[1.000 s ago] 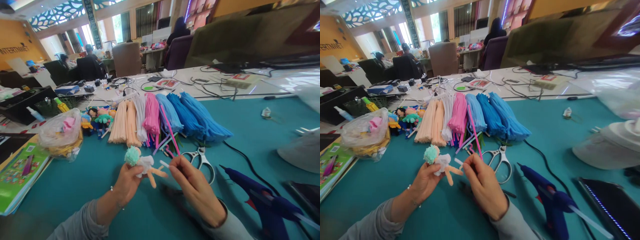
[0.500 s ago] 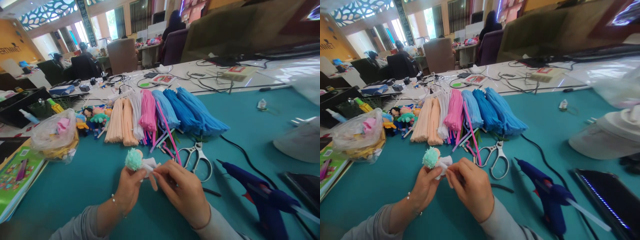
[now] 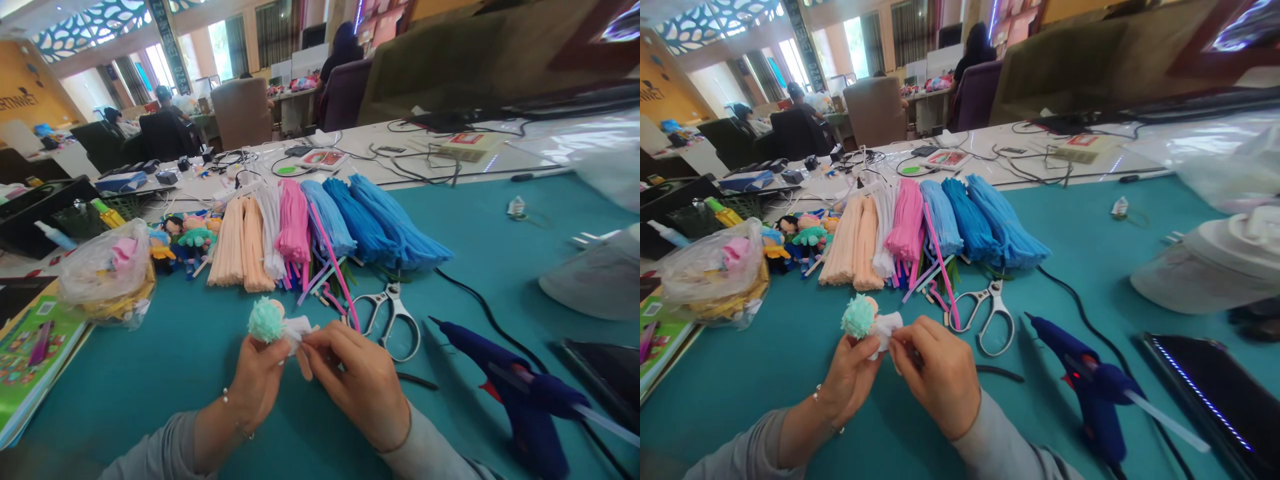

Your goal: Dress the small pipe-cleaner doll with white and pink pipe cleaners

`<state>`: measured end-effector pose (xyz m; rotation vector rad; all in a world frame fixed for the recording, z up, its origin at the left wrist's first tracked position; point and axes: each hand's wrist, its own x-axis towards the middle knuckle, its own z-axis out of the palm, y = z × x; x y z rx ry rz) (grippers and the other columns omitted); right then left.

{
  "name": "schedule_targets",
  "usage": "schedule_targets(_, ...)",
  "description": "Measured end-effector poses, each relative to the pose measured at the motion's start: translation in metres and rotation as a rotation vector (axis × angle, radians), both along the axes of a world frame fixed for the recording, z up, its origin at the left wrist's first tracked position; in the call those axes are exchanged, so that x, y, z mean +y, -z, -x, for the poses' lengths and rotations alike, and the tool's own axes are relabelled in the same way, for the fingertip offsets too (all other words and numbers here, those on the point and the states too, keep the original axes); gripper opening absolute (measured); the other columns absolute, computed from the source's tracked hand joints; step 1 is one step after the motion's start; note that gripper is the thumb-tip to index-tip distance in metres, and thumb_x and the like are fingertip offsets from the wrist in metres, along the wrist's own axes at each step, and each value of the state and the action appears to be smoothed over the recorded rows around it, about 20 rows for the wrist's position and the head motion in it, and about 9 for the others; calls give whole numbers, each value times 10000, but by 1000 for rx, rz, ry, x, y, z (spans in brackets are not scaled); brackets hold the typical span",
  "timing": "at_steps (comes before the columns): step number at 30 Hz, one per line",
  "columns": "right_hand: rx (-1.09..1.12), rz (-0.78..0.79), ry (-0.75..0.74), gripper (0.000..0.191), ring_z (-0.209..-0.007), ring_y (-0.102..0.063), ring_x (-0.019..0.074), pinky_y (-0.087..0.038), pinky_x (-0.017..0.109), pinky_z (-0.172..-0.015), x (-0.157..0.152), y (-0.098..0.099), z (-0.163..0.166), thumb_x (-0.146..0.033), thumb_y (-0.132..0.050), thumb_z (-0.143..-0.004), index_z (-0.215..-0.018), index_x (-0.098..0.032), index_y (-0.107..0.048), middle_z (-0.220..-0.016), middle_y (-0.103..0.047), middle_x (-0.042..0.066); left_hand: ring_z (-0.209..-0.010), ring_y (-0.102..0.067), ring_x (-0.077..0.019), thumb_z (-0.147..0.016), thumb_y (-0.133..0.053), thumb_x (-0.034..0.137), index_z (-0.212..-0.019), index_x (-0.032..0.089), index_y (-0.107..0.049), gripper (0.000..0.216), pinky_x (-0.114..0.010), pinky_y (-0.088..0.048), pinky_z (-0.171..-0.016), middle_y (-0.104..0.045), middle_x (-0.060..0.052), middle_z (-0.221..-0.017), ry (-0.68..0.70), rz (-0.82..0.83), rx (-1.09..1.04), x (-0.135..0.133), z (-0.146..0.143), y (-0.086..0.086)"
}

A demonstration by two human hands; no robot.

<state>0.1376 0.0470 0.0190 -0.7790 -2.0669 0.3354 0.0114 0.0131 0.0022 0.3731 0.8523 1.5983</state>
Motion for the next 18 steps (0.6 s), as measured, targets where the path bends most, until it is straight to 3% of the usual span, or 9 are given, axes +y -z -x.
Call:
schedule_targets(10, -14, 11, -30, 213, -500, -498, 115, -383, 228, -477, 0, 6, 3, -146, -466, -872, -700, -161, -590, -586, -548, 22, -647, -617, -123, -504, -807, 151, -726, 159, -651, 272, -250, -469, -699, -671, 12, -657, -80, 21, -11, 2, -5, 3)
schedule_targets(18, -22, 6, -44, 150, -558, -528, 125, -401, 229, -505, 0, 13, 5, -139, -499, -857, -751, -164, -603, -645, -577, 35, -647, -621, -132, -519, -785, 148, -806, 157, -638, 323, -253, -470, -661, -657, 11, -656, -148, 101, 1, 3, -4, 4)
